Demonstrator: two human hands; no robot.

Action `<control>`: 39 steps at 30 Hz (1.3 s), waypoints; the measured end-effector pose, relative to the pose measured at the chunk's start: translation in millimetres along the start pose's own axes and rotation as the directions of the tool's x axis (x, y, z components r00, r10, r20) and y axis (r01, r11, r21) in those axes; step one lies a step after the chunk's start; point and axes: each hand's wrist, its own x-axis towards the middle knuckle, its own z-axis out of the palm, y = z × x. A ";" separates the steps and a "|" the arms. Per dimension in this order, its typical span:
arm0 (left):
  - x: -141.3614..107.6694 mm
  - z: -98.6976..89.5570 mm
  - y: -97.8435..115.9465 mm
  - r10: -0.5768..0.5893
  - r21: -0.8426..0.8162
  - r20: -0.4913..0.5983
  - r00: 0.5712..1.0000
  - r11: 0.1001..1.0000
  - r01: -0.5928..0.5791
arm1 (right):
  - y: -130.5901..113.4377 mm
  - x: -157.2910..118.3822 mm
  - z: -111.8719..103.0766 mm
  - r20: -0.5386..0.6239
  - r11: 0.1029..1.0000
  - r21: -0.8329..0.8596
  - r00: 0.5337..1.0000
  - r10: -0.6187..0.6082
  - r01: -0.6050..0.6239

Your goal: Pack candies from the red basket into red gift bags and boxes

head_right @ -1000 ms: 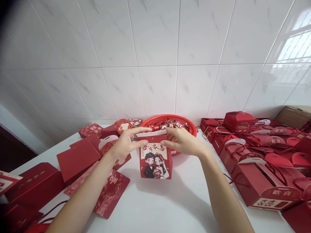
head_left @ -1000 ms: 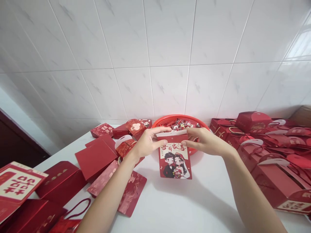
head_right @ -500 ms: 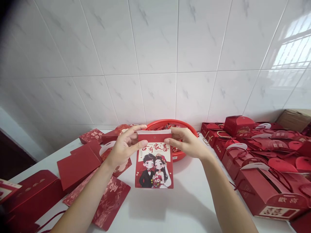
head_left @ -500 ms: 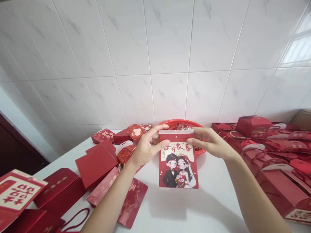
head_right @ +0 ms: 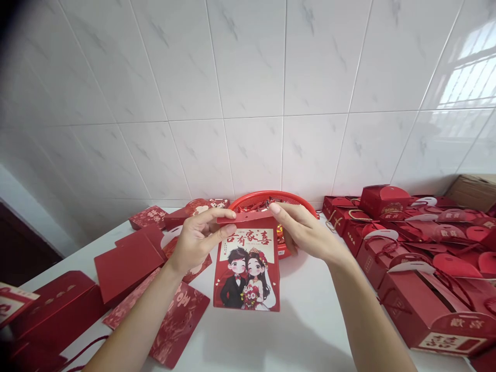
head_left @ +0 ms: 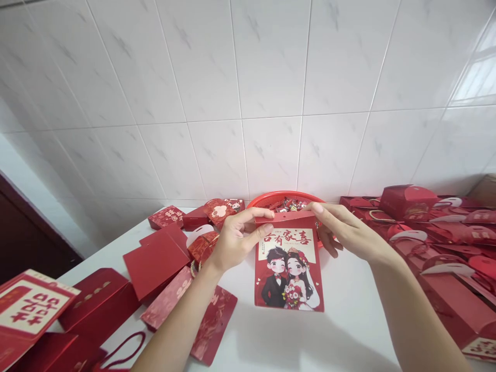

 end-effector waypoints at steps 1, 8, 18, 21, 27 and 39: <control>-0.1 0.5 -0.3 -0.001 0.007 0.000 1.000 1.000 0.001 | -0.8 -0.7 0.6 -0.005 1.000 0.011 1.000 0.028 -0.028; -1.6 3.8 -1.3 0.020 0.016 -0.016 1.000 1.000 -0.020 | 0.0 0.4 2.8 0.042 0.996 0.068 0.998 0.052 -0.054; -1.5 3.6 -3.2 0.021 0.021 -0.006 1.000 1.000 -0.021 | 3.4 3.0 4.7 -0.068 0.999 0.017 0.997 -0.046 0.048; -1.6 2.5 -2.4 -0.031 -0.026 0.007 1.000 0.999 0.031 | 0.2 1.8 3.8 -0.092 0.997 0.011 0.993 -0.078 0.079; -1.2 2.9 0.5 -0.063 -0.011 0.003 0.998 0.998 0.063 | -1.7 -1.6 5.5 -0.081 0.998 0.008 0.995 -0.058 0.059; 2.4 33.0 -54.4 0.060 0.239 -0.100 0.993 0.971 -0.035 | 5.3 -5.0 -21.3 -0.615 0.989 -0.047 0.776 -0.138 0.139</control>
